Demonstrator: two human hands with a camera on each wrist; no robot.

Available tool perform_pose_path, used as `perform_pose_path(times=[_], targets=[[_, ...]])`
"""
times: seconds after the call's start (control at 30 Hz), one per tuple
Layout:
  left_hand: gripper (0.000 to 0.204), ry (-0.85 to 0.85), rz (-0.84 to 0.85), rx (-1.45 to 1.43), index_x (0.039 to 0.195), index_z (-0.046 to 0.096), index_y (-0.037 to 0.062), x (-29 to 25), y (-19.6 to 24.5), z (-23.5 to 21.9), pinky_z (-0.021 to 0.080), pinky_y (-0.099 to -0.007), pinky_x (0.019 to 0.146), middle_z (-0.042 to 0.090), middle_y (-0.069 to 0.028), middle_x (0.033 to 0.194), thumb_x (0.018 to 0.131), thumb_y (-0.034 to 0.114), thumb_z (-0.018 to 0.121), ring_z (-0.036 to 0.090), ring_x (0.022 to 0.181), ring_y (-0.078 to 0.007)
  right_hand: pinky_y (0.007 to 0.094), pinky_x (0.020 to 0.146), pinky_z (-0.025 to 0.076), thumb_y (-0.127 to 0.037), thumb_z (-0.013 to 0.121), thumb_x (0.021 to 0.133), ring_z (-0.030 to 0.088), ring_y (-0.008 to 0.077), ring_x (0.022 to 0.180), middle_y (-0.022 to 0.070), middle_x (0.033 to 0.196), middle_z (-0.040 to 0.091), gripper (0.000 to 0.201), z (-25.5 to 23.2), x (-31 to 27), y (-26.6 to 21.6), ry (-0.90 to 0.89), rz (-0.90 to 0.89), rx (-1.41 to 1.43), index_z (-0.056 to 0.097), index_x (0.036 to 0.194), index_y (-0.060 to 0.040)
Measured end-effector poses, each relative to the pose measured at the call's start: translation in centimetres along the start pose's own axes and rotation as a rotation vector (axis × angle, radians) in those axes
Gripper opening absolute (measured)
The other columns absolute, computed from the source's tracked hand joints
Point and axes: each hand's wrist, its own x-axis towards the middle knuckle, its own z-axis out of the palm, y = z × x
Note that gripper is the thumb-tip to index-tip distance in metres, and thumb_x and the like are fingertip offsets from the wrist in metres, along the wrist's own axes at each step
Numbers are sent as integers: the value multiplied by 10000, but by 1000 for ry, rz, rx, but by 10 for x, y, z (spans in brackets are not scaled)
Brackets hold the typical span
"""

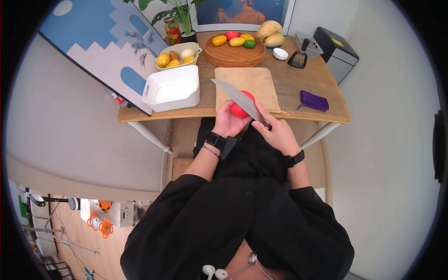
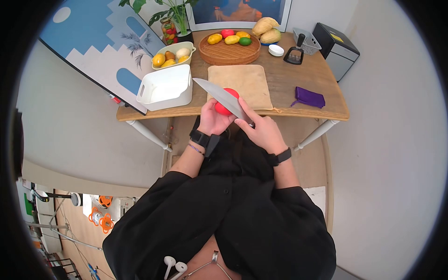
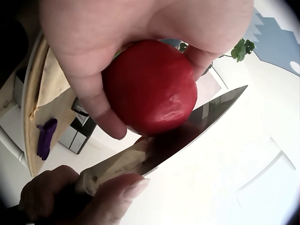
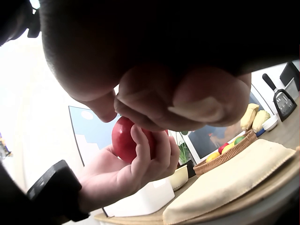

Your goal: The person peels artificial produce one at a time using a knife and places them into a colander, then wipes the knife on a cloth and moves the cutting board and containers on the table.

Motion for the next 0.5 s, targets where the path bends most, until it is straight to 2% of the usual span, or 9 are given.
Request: perform_pose_path(times=[0.1, 0.17, 0.2, 0.27, 0.4, 0.5], targets=[[483, -5, 3, -22, 1415, 509, 44, 3, 1, -15, 503, -465, 1057, 602, -145, 1396, 1047, 345, 423, 585, 1285, -313, 449, 729, 565, -443, 687, 964, 715, 426, 829, 240, 869, 723, 660, -1, -1, -1, -5, -3, -3, 428, 1567, -370], [488, -135, -68, -32, 1421, 506, 43, 5, 5, -25, 493, -471, 1071, 600, -149, 1398, 1050, 348, 419, 582, 1288, -313, 451, 727, 565, -449, 683, 966, 712, 431, 827, 244, 866, 721, 657, 1, 1, 1, 21, -23, 34, 428, 1566, -372], [488, -135, -69, -32, 1421, 506, 43, 5, 4, -23, 493, -471, 1071, 600, -149, 1398, 1050, 348, 419, 582, 1288, -313, 452, 725, 565, -455, 679, 968, 709, 435, 825, 248, 863, 719, 653, 1, 1, 2, 46, -44, 71, 428, 1565, -375], [468, -4, -21, 0, 1412, 516, 51, 3, 1, -16, 501, -468, 1065, 605, -143, 1394, 1065, 344, 398, 581, 1293, -304, 456, 722, 564, -458, 674, 971, 705, 441, 823, 250, 860, 716, 651, -3, -1, -2, 19, -11, 45, 424, 1566, -377], [470, 56, -1, 19, 1408, 522, 62, 3, -2, -7, 513, -462, 1057, 616, -133, 1383, 1093, 378, 375, 601, 1268, -296, 468, 712, 560, -459, 664, 977, 697, 452, 815, 254, 849, 711, 653, 0, -2, 0, -10, -9, -9, 408, 1573, -385], [487, 96, -59, 48, 1409, 524, 68, 5, -2, -15, 523, -453, 1052, 627, -124, 1371, 1107, 420, 375, 624, 1240, -292, 476, 708, 557, -458, 659, 979, 695, 456, 814, 254, 848, 709, 659, 0, -3, -3, -19, -9, -28, 395, 1578, -385]])
